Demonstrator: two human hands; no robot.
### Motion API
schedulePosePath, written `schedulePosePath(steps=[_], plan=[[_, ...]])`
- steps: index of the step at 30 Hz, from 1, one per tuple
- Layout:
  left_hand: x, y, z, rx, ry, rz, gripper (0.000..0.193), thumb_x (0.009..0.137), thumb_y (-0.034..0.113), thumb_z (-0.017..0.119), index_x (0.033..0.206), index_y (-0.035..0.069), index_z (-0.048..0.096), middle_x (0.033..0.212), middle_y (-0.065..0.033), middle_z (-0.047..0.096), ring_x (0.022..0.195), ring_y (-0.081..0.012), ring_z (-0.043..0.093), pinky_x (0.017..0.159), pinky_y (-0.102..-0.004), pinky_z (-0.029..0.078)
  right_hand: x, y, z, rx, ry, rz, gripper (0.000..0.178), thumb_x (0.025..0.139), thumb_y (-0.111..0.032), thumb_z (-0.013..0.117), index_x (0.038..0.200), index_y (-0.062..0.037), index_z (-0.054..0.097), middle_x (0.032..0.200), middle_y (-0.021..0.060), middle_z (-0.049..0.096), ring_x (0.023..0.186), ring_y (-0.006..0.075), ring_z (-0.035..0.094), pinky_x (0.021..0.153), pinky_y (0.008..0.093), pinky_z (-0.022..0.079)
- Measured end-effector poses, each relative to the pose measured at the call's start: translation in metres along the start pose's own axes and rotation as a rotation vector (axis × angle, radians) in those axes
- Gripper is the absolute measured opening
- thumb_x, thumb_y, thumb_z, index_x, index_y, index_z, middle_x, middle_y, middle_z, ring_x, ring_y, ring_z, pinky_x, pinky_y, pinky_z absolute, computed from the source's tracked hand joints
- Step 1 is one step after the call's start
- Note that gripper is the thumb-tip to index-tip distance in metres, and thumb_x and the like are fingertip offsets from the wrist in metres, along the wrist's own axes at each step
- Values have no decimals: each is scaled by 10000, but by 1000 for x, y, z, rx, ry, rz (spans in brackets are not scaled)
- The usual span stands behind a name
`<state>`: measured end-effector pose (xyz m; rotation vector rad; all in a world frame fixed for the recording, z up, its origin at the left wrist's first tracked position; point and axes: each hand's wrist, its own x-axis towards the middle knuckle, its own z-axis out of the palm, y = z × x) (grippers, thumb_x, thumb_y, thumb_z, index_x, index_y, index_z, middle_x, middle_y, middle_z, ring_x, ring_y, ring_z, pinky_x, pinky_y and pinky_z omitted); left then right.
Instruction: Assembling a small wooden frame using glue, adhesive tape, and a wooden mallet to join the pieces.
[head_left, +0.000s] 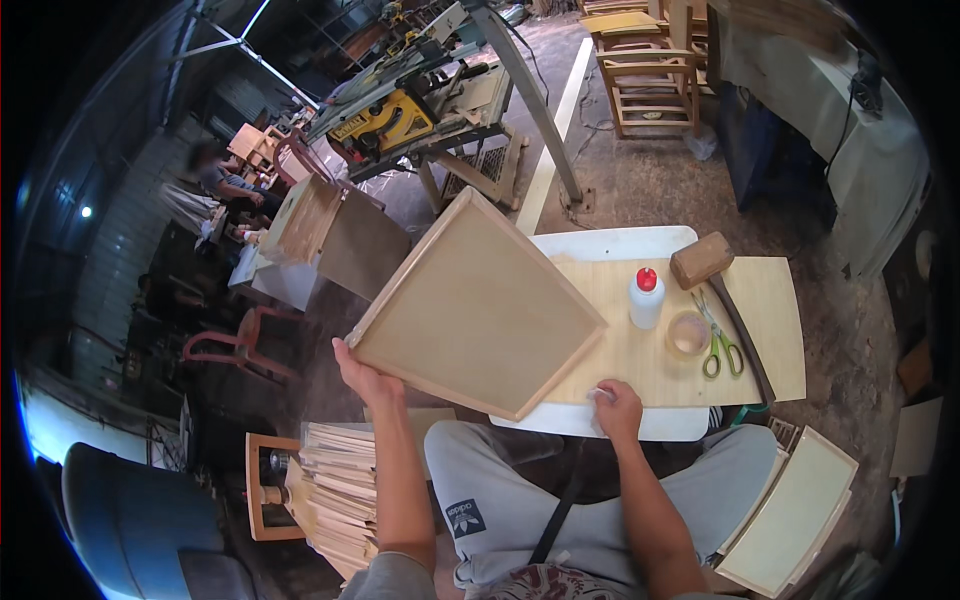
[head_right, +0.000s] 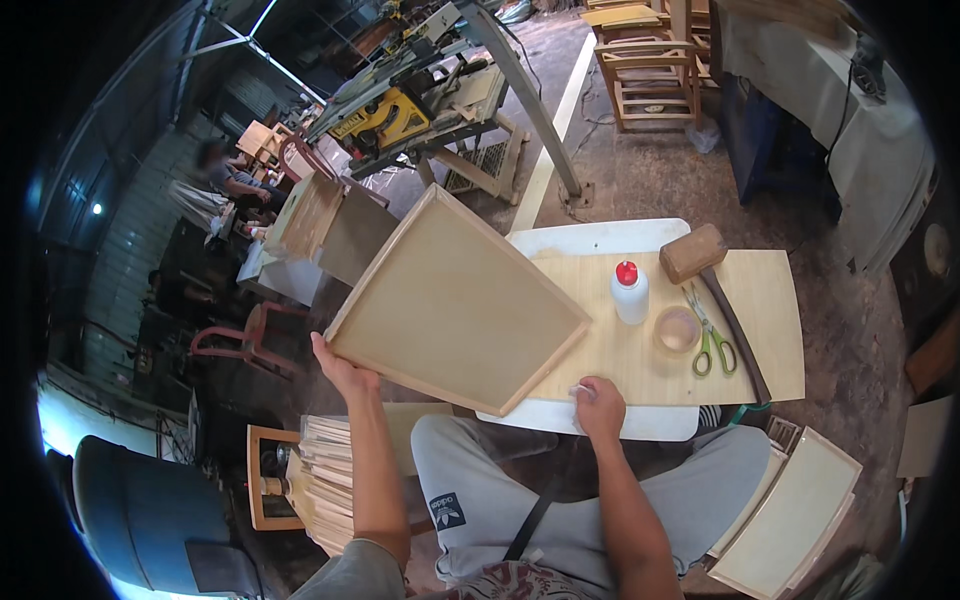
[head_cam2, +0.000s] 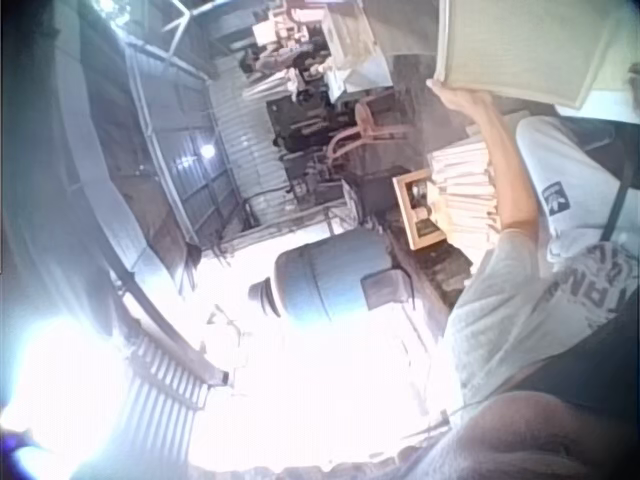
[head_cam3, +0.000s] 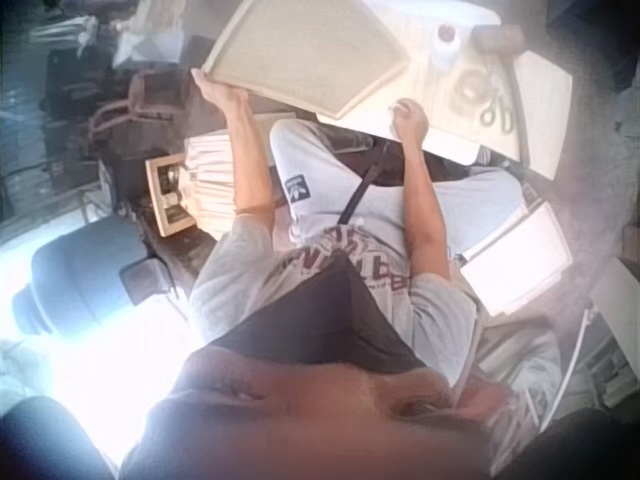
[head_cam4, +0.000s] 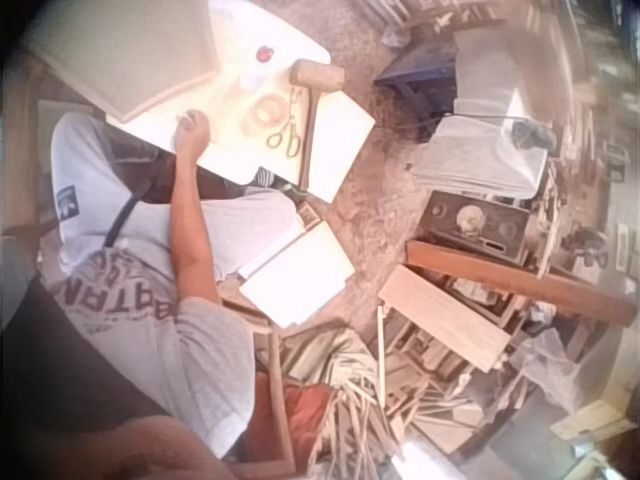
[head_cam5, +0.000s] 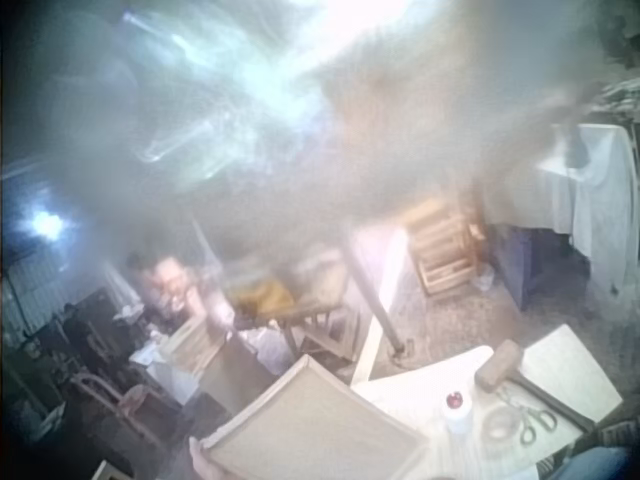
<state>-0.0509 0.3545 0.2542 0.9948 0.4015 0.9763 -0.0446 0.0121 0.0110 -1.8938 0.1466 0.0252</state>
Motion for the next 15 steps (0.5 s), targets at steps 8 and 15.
schedulePosePath(steps=[8,15], plan=[[32,8,11,-47,-181,-21,342,1049,397,509,1016,82,638,1021,-64,707,990,-219,675,908,-379,527,16,9,-23,162,238,72,158,810,-60,697,963,-43,735,952,132,714,879,330,700,825,397,555],[97,-11,-7,-141,-517,16,232,1000,257,517,951,50,609,909,-51,649,919,-188,643,859,-350,510,38,-44,-57,-125,351,-400,160,787,-35,685,944,-52,711,929,126,684,881,342,672,796,420,537]])
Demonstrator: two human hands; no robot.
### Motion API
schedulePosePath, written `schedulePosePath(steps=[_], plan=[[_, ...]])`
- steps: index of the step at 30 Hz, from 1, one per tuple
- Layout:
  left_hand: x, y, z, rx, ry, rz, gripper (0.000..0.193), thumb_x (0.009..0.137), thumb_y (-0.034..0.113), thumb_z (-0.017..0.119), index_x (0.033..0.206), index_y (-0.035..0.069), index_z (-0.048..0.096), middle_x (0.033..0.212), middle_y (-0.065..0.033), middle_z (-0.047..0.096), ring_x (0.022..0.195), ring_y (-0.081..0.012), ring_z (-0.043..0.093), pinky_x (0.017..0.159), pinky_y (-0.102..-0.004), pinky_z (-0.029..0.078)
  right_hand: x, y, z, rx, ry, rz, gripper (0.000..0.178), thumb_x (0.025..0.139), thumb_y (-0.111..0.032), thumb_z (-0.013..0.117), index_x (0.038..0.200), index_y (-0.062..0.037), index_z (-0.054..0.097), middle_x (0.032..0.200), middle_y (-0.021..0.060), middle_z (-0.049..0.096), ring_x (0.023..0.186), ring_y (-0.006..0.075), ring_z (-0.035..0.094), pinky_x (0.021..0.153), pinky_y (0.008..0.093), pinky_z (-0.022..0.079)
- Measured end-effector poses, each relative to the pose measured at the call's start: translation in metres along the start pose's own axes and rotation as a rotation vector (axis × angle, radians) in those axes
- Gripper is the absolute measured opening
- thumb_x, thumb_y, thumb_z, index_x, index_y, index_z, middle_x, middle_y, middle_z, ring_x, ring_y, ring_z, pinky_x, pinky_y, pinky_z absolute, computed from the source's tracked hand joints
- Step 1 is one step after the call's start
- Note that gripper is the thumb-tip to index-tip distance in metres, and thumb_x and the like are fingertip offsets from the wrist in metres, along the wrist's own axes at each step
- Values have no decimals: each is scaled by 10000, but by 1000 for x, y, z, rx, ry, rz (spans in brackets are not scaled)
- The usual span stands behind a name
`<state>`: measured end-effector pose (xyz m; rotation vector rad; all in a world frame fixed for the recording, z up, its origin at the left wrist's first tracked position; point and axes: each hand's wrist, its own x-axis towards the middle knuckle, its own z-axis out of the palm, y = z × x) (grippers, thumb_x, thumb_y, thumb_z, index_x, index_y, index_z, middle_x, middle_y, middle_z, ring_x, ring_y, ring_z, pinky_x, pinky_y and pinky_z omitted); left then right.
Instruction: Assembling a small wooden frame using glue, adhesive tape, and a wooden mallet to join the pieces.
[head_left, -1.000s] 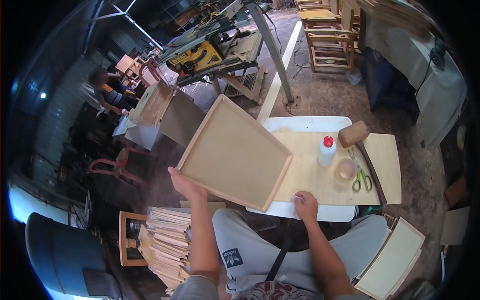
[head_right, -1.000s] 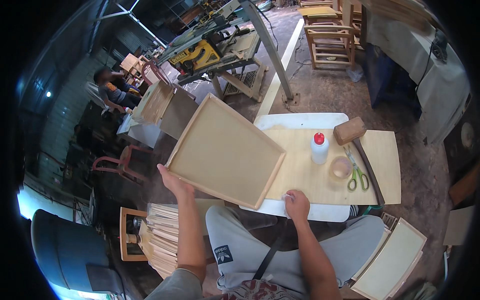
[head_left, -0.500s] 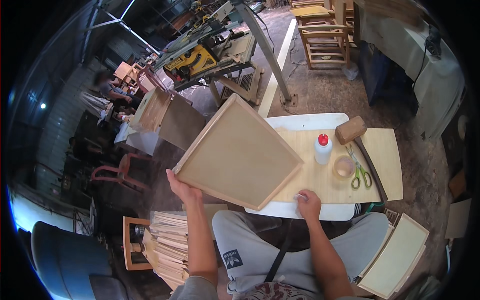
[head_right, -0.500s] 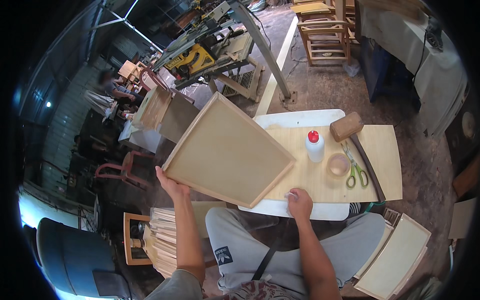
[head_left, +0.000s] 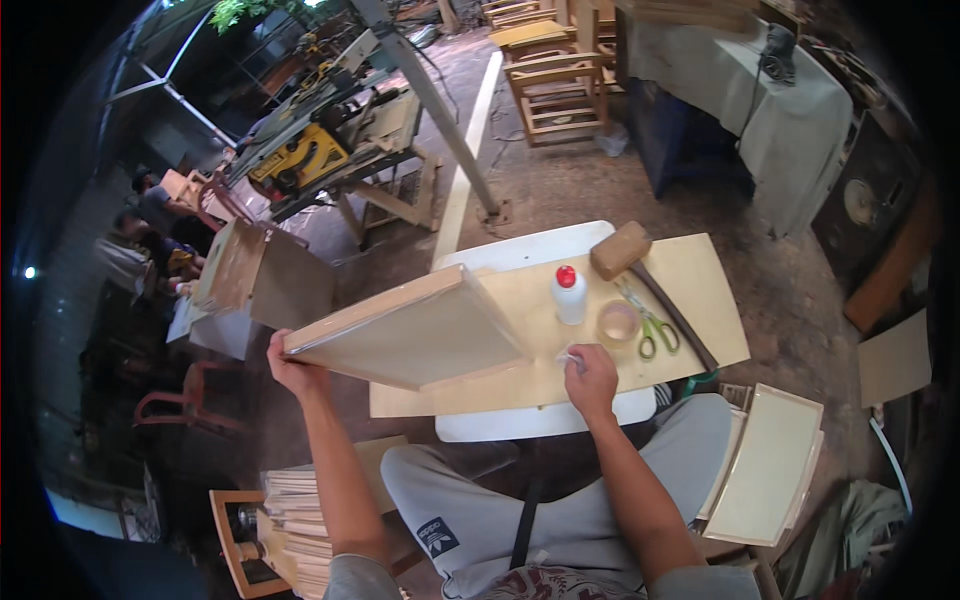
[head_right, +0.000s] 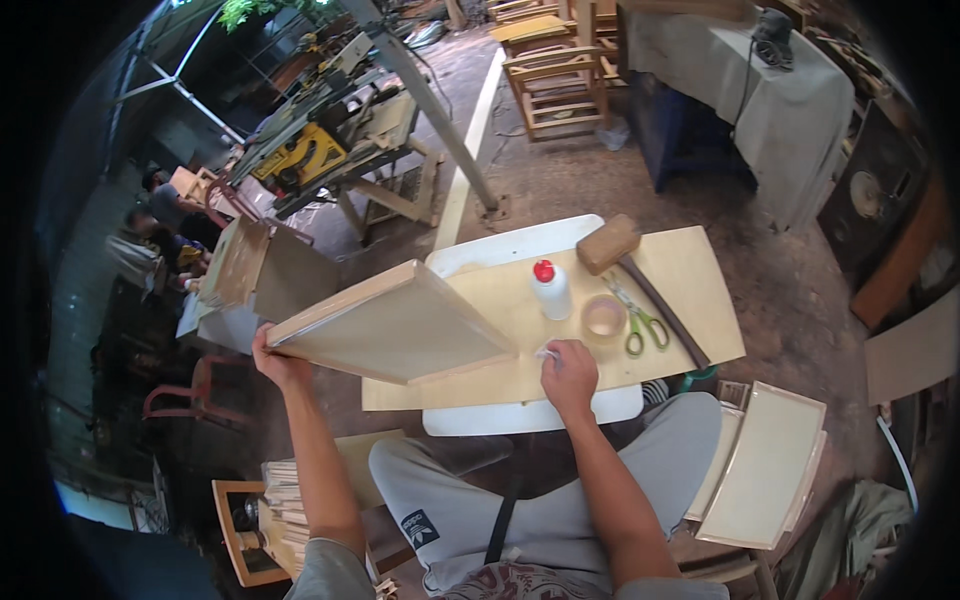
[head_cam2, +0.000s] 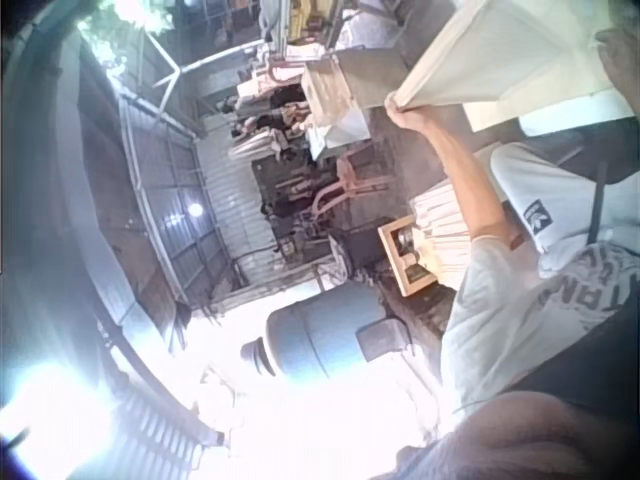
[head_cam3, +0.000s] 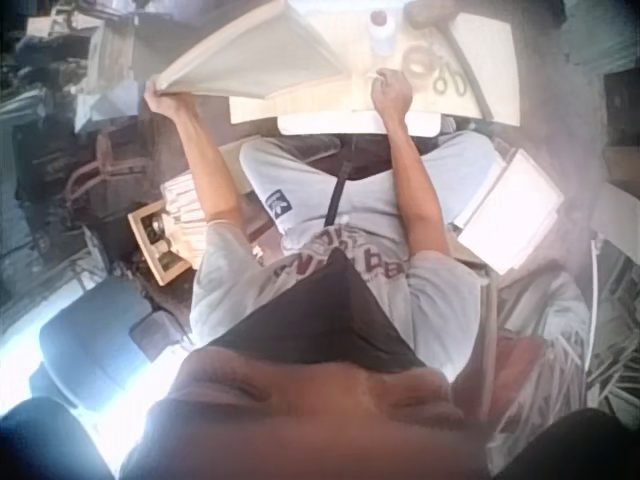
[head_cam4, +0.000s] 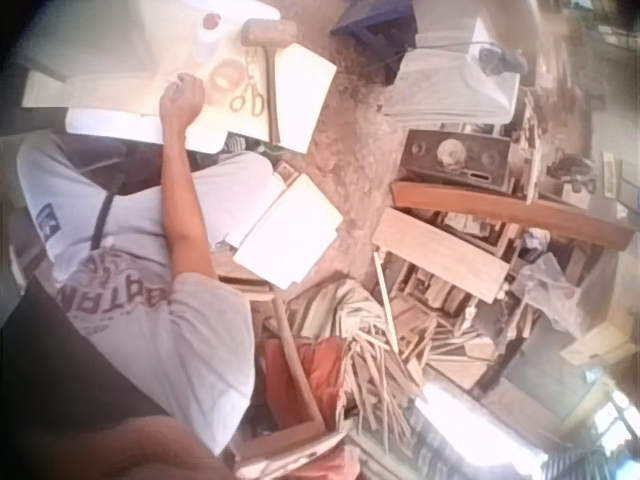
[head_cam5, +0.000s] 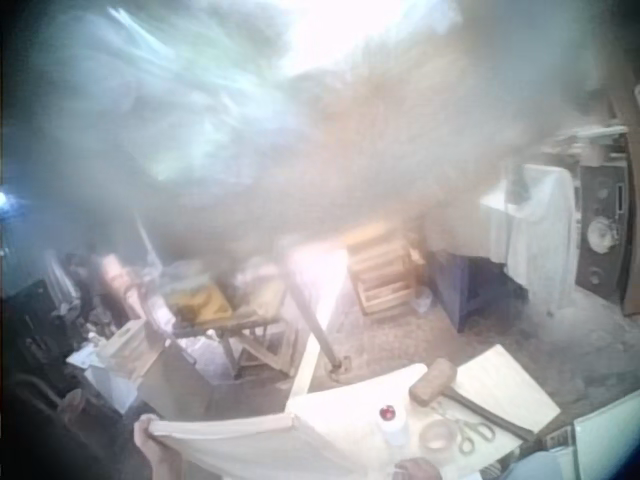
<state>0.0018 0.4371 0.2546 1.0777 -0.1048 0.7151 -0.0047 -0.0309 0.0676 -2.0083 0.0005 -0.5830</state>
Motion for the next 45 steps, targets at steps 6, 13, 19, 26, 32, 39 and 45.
schedulePosePath(steps=[6,13,19,26,32,39,45], plan=[[0,-2,46,557,148,278,270,932,125,523,1075,-40,682,1092,-114,701,1008,-208,652,934,-340,504,4,31,-18,-170,-269,-147,169,812,-69,667,964,-57,739,940,148,711,903,371,672,816,436,541],[-40,44,149,1404,-453,497,174,918,118,638,1037,42,739,1031,-149,736,964,-322,678,969,-421,494,60,104,-70,-332,1,135,224,843,-130,620,982,-43,773,987,181,742,942,371,689,864,444,541],[-86,2,256,1442,-623,580,614,759,442,823,1206,55,659,1185,-118,677,1088,-316,609,1007,-459,410,72,139,-108,-815,-37,77,432,857,-133,639,1284,-82,664,1243,162,645,1186,361,582,967,483,480],[-108,-30,272,1535,-243,617,727,630,551,875,1166,112,652,1137,-74,607,1152,-306,523,1092,-510,275,77,163,-114,-725,-134,192,532,875,-206,701,1375,-90,565,1217,152,643,1136,360,593,951,505,475],[-119,-51,265,1495,-96,755,593,636,500,861,1063,152,639,1081,-40,594,1083,-268,523,1056,-512,262,61,176,-118,-749,-116,233,407,907,-216,678,1284,-74,620,1154,150,644,1121,370,601,920,522,491],[-114,-45,254,1479,-103,849,576,639,518,858,1031,154,644,1056,-18,602,1043,-248,528,1018,-493,277,66,118,-132,-623,-81,340,308,931,-242,667,1163,-39,673,1101,156,654,1016,378,652,892,504,501],[-102,-55,262,1486,-124,857,637,632,547,864,1075,149,639,1082,-27,593,1059,-259,530,1007,-492,293,45,80,-122,281,-48,395,340,916,-83,670,1244,-39,589,1103,91,654,880,216,670,706,335,543]])
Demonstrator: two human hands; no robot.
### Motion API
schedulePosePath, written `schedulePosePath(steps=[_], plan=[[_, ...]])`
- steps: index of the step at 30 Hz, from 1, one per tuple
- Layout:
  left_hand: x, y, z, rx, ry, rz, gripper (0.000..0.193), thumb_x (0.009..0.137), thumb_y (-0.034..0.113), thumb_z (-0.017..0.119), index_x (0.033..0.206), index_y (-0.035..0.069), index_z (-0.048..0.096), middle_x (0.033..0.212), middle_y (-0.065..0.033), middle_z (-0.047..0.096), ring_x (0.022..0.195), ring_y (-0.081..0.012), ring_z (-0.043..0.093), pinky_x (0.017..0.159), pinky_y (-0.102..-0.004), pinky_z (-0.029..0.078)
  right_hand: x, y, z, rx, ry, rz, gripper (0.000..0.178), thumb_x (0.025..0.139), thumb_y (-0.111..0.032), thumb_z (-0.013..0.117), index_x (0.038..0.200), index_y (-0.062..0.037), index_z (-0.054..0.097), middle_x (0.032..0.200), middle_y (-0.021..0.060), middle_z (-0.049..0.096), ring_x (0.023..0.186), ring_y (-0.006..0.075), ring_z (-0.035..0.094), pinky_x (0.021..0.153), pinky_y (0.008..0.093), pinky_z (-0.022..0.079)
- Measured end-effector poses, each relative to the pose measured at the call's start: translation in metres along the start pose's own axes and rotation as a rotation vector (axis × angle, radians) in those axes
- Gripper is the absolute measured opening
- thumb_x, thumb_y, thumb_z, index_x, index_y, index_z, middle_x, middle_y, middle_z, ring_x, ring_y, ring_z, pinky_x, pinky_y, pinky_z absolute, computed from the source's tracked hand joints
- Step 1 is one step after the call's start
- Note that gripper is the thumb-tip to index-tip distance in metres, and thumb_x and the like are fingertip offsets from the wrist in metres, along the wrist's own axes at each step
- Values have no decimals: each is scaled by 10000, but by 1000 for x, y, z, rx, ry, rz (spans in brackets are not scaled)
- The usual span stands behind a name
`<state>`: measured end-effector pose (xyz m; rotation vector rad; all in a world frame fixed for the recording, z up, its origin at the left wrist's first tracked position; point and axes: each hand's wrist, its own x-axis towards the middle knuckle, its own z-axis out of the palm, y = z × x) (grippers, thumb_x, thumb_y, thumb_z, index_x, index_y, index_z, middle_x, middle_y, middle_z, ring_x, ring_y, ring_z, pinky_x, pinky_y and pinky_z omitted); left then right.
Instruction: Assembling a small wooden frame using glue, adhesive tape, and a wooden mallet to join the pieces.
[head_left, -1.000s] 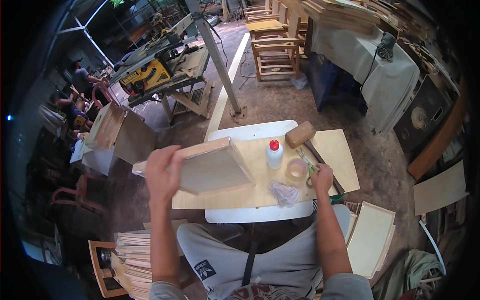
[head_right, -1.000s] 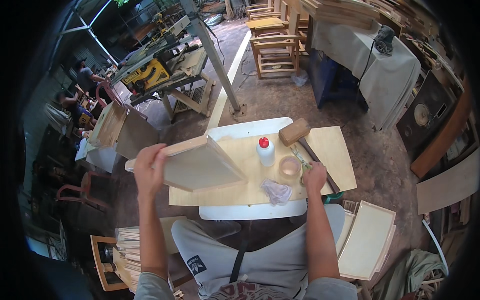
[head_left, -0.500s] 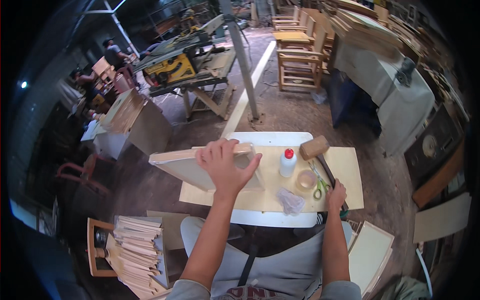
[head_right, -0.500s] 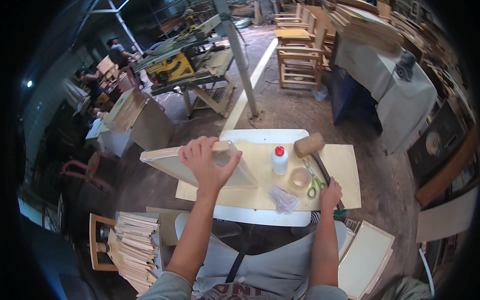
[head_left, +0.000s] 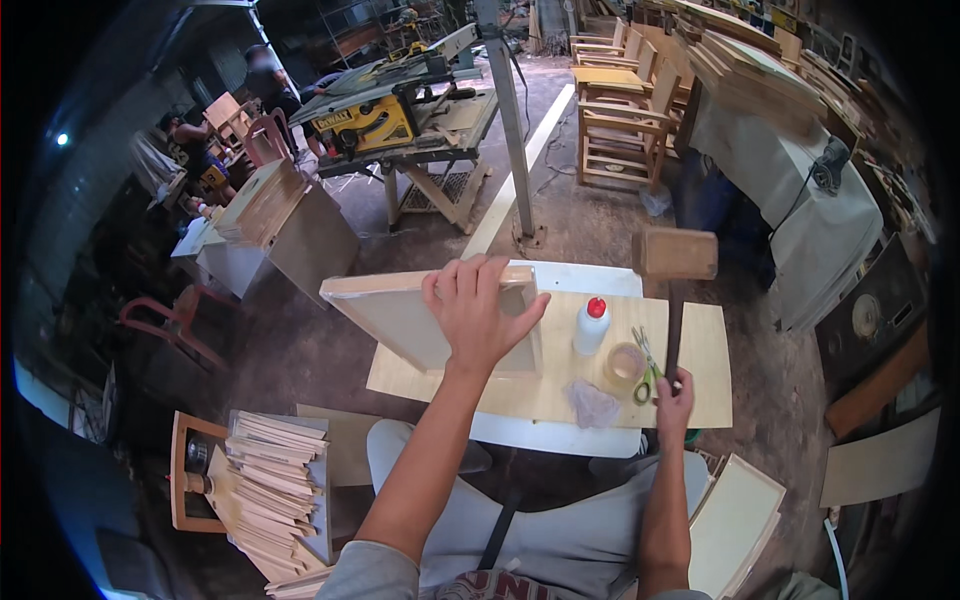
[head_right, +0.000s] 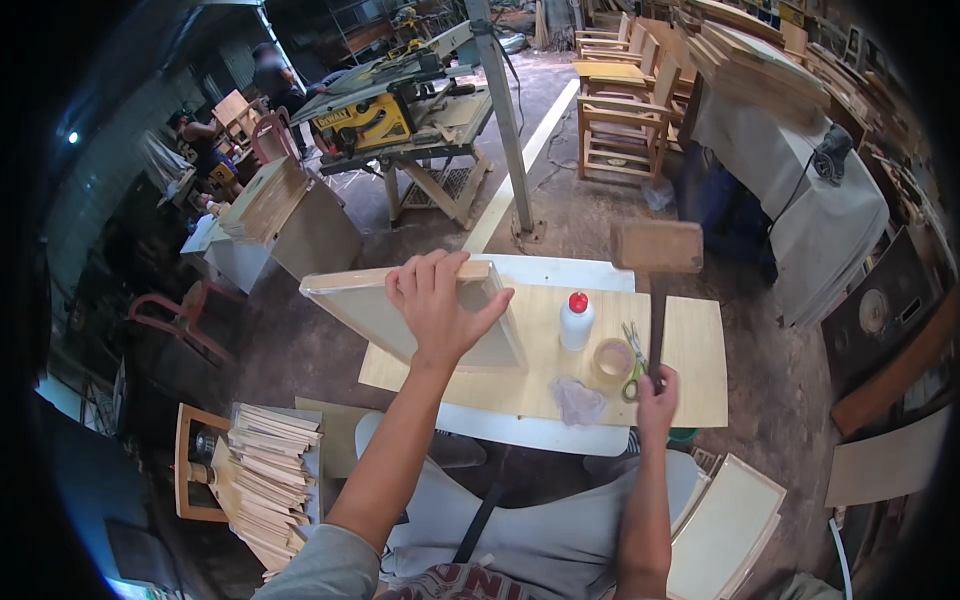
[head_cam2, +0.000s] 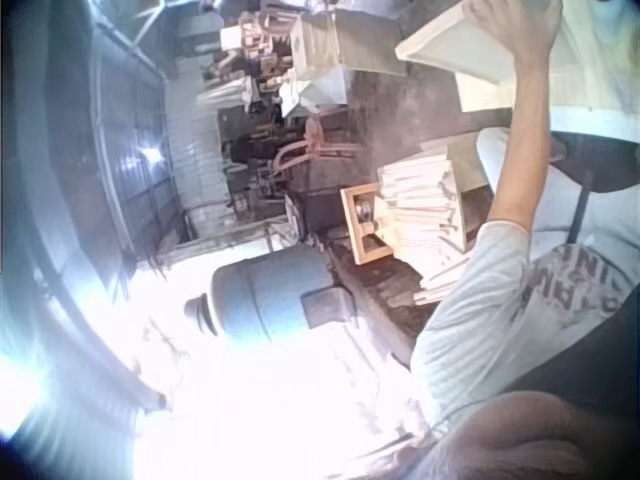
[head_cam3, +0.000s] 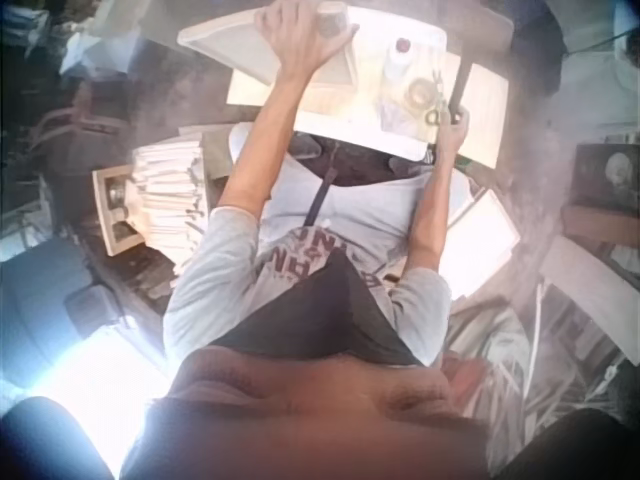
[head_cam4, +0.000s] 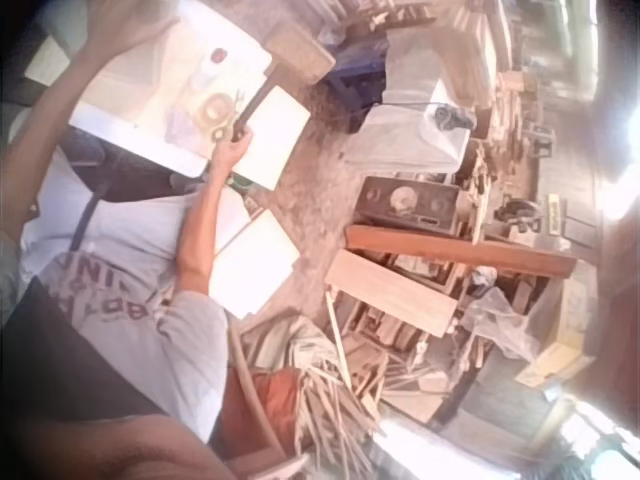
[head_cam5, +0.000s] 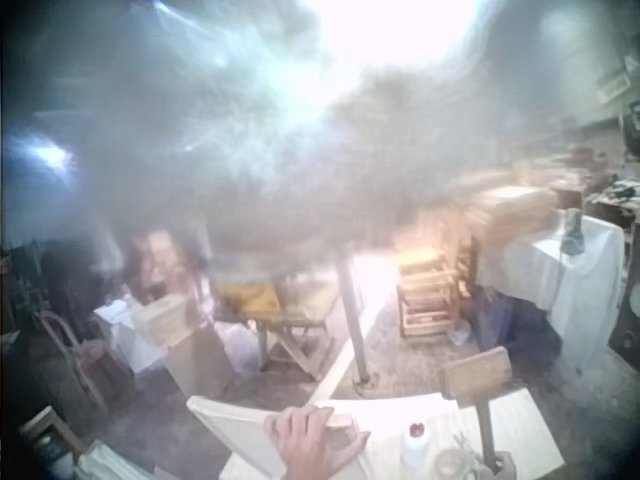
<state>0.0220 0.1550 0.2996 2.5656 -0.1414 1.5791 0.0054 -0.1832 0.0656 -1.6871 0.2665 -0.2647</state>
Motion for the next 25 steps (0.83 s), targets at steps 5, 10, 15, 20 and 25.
schedulePosePath(steps=[5,10,15,20,25], plan=[[0,-4,3,5,-19,-13,653,626,531,865,1099,148,627,1096,-31,585,1070,-259,534,1010,-487,296,-91,-135,62,622,-377,133,606,927,-26,637,1482,-97,405,864,51,605,541,99,525,466,244,446],[-2,-5,-2,-35,-27,-29,643,607,482,859,1103,153,616,1080,-28,588,1064,-255,537,1014,-488,293,-130,-171,68,714,-479,323,444,1062,-234,562,1463,-92,433,720,6,505,478,76,459,414,233,385],[-5,-6,1,-56,-11,-52,629,591,446,849,1098,156,617,1075,-28,584,1083,-252,531,1024,-503,287,-134,-167,58,637,-487,298,420,1075,-276,540,1438,-89,439,716,6,491,478,73,443,410,230,379],[-7,-4,0,-54,-7,-48,604,594,429,841,1084,157,618,1083,-30,580,1104,-259,515,1030,-512,284,-135,-177,55,555,-637,269,427,1055,-279,574,1402,-66,445,713,10,477,474,76,415,418,229,373],[-11,-8,1,-56,-47,-74,621,602,430,834,1114,162,608,1105,-33,576,1142,-256,501,1033,-535,286,-129,-176,53,537,-632,293,458,1052,-298,585,1422,-72,440,711,12,478,471,84,439,417,235,384]])
